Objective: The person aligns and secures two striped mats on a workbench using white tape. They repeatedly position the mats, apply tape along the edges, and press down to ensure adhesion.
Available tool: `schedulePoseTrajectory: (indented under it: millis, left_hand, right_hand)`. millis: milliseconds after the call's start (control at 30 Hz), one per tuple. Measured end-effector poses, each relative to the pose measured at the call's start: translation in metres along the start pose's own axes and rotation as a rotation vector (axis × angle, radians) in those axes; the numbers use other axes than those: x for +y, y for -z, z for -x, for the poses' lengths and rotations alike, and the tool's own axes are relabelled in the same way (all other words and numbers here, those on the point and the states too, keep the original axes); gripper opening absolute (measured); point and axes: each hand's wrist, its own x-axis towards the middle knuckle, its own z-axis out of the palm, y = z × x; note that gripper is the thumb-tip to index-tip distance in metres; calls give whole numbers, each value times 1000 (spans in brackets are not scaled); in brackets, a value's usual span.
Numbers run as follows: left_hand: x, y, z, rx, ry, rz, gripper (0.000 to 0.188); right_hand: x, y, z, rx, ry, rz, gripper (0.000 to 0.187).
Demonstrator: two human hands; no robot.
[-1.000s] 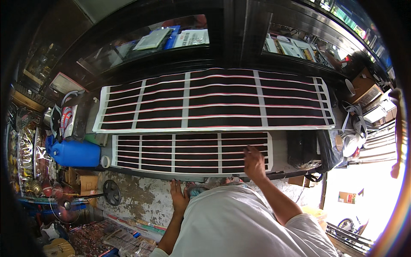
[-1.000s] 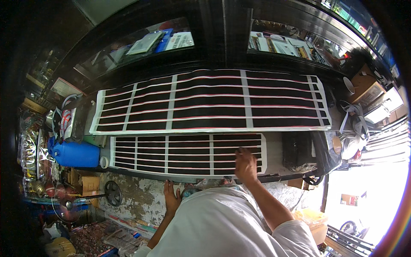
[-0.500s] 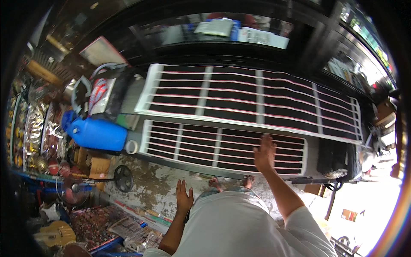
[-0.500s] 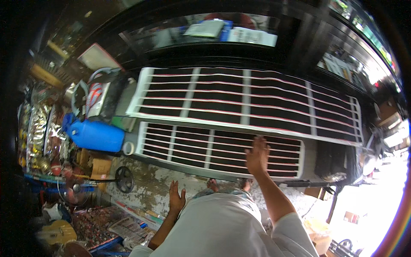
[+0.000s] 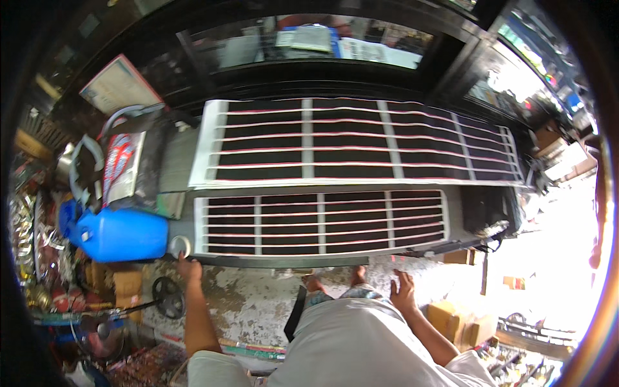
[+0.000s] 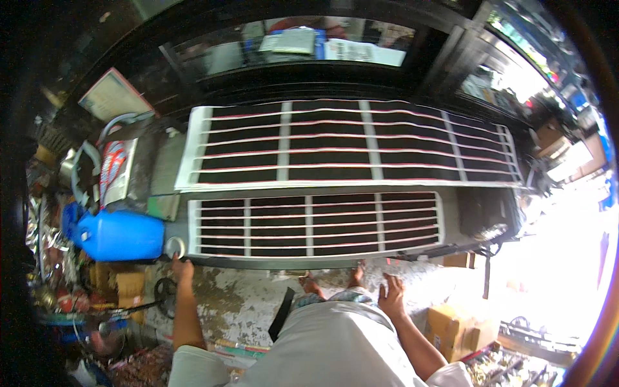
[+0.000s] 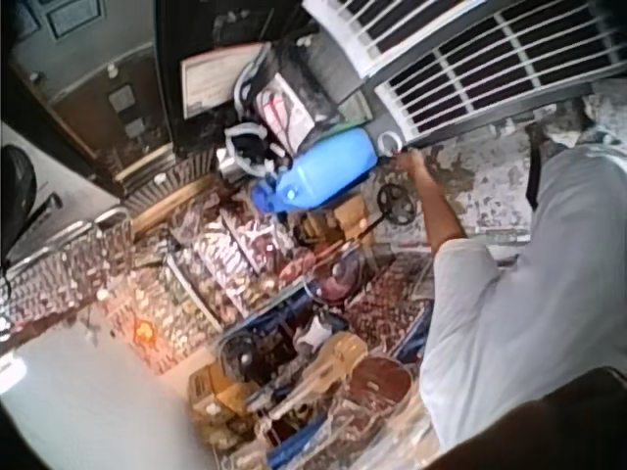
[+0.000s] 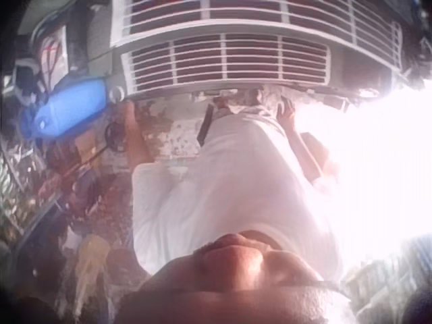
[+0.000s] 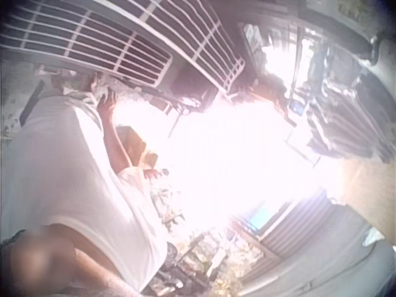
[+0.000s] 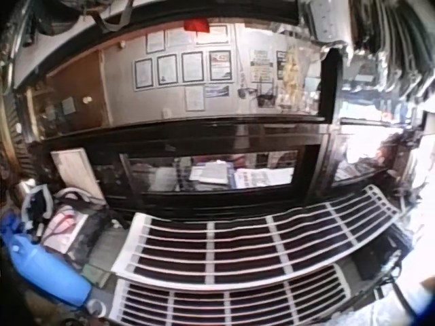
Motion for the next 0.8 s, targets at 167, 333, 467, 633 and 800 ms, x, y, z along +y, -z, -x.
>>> schedulePoseTrajectory:
  millis: [167,333,467,633,800]
  left_hand:
    - [-20,-2,-28,104,112,80,37]
    - [45,12,46,274,-140,475,24]
    - [177,29,183,-232,-341,911,20]
    - [306,31,302,-659,-912,519,26]
    - [332,4,318,-718,-1106,415,43]
  right_hand:
    - [17,-14,21,-71,-96,-101,32]
    - [-4,-18,23,-297,-263,-386,24]
    - [-71,-13,-17,-581,-209,-511,33]
    - [-127,-23,-51,-709,-315,-1109,36]
    - [-112,-29,-55,-519,-544,-1219,32]
